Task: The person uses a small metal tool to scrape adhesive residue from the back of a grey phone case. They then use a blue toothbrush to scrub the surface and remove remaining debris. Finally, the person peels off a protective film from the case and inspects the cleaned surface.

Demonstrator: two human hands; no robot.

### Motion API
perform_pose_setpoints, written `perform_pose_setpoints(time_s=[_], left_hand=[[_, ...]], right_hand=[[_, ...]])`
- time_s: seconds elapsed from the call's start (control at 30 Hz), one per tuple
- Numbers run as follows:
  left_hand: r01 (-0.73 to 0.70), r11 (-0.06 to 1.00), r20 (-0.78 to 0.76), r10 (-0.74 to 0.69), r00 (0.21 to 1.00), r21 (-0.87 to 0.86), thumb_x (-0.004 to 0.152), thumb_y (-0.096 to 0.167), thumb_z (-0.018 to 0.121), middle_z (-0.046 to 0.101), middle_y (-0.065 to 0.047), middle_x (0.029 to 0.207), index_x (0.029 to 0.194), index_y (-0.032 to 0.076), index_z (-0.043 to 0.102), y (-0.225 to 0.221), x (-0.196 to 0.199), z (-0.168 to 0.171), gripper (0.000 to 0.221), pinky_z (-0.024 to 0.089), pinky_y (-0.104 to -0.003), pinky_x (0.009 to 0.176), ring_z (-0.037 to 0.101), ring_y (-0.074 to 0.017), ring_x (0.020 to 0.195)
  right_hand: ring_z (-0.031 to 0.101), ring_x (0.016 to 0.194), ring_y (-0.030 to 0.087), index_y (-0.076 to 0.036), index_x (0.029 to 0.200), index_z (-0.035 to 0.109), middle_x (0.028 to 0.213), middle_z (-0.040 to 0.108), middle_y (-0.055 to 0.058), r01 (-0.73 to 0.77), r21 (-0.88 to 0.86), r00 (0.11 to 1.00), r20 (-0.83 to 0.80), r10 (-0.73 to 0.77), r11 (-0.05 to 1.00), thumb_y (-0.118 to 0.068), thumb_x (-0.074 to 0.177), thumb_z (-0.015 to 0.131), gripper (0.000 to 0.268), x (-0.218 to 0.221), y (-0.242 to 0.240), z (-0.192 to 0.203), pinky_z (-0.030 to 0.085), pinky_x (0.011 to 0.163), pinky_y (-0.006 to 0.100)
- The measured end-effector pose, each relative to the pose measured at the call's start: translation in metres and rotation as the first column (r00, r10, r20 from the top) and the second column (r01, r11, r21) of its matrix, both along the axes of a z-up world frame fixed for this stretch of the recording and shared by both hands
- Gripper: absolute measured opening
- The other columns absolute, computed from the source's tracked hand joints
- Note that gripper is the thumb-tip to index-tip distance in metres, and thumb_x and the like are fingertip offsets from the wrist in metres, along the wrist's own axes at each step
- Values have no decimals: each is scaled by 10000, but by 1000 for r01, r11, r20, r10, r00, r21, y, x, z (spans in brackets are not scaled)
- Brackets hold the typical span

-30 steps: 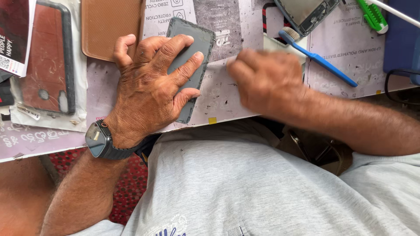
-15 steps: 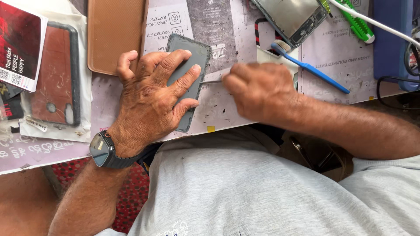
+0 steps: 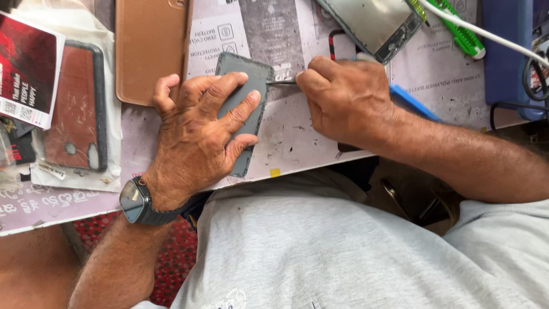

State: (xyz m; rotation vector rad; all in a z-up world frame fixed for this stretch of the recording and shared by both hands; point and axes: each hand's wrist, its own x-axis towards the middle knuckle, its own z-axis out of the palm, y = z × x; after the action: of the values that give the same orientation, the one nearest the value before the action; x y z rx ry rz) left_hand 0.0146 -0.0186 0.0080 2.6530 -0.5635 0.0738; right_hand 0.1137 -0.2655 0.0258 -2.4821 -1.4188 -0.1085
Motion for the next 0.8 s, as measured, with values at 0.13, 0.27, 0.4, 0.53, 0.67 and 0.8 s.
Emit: perform_pose_setpoints(time_s=[0.13, 0.27, 0.4, 0.53, 0.67, 0.8], left_hand=[[4, 1000, 0, -4, 1000, 1, 899, 461, 801, 493, -14, 1524, 1372, 176, 716, 0, 4, 3, 559, 182, -579, 1142, 425, -243, 1351], [3, 1000, -9, -3, 1000, -3, 906, 456, 801, 491, -20, 1524, 1377, 171, 713, 1, 0, 1, 558, 181, -580, 1141, 421, -246, 1362], [2, 1000, -18, -3, 1000, -10, 899, 445, 808, 495, -29, 1511, 1370, 169, 713, 1, 0, 0, 554, 176, -585, 1131, 420, -251, 1364], [0, 999, -28, -1, 1000, -35, 854, 418, 817, 508, -34, 1497, 1356, 163, 705, -1, 2, 5, 574, 193, -598, 1109, 424, -257, 1338], [-7, 998, -1, 7, 1000, -64, 800, 384, 824, 516, -49, 1476, 1326, 151, 695, -2, 7, 14, 590, 213, -599, 1113, 431, -255, 1322], [-13, 998, 39, 15, 999, -57, 809, 379, 827, 522, -58, 1442, 1307, 133, 696, -1, 1, 4, 570, 215, -588, 1096, 438, -266, 1291]], right_hand=[[623, 579, 133, -66, 937, 666, 797, 640, 40, -53, -5, 998, 17, 54, 999, -32, 940, 656, 36, -1, -7, -14, 493, 458, 314], [611, 556, 124, -79, 887, 650, 789, 648, 43, -29, -65, 998, 47, 32, 997, -33, 946, 651, 75, 0, -12, -23, 473, 420, 315], [606, 570, 143, -63, 931, 655, 826, 647, 44, -14, -58, 1000, 25, 15, 998, -39, 918, 641, 31, 1, -17, -23, 502, 478, 330], [633, 590, 182, -62, 948, 662, 837, 642, 66, -23, -38, 1000, -22, 22, 999, -47, 906, 647, 47, 0, -18, -20, 511, 486, 351], [661, 631, 244, -99, 916, 658, 815, 638, 55, 54, 32, 998, -11, -54, 998, -50, 830, 668, 99, 0, -9, -8, 525, 529, 408], [655, 599, 236, -128, 895, 677, 751, 617, 41, 74, 10, 997, 5, -74, 997, -83, 803, 697, 105, -5, -2, -8, 555, 638, 494]])
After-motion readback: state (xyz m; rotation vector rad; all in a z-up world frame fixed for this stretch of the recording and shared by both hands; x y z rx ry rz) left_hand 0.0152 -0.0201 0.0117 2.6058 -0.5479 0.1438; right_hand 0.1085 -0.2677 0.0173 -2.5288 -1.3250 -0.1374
